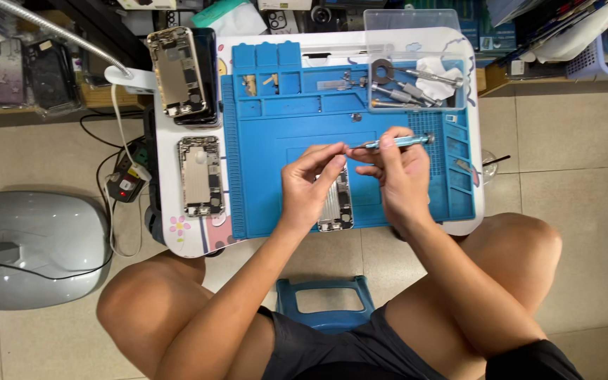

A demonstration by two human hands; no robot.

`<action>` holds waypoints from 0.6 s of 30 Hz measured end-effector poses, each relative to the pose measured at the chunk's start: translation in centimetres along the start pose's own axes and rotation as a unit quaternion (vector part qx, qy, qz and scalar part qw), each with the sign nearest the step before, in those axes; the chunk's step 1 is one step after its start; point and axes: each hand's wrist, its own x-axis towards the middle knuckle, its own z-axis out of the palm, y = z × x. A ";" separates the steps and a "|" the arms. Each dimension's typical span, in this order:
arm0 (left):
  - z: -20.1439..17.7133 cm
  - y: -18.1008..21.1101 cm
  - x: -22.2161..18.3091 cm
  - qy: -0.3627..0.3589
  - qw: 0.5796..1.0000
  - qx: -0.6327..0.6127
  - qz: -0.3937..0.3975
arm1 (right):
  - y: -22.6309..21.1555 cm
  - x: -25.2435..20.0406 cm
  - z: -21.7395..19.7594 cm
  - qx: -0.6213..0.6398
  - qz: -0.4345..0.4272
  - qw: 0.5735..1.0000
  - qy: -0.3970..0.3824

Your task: The person works on a disassembled smartphone placed on a blue anti-static mat. They use a screwdriver to remove and install screws, and a metal spudger to pry and adjust internal components. The person repeatedly picks up and places down small parts while manipulating the phone's internal assembly.

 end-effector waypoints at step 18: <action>0.4 -0.2 0.2 0.032 0.997 0.064 0.027 | 1.0 0.2 -0.1 -0.014 -0.003 1.000 -0.007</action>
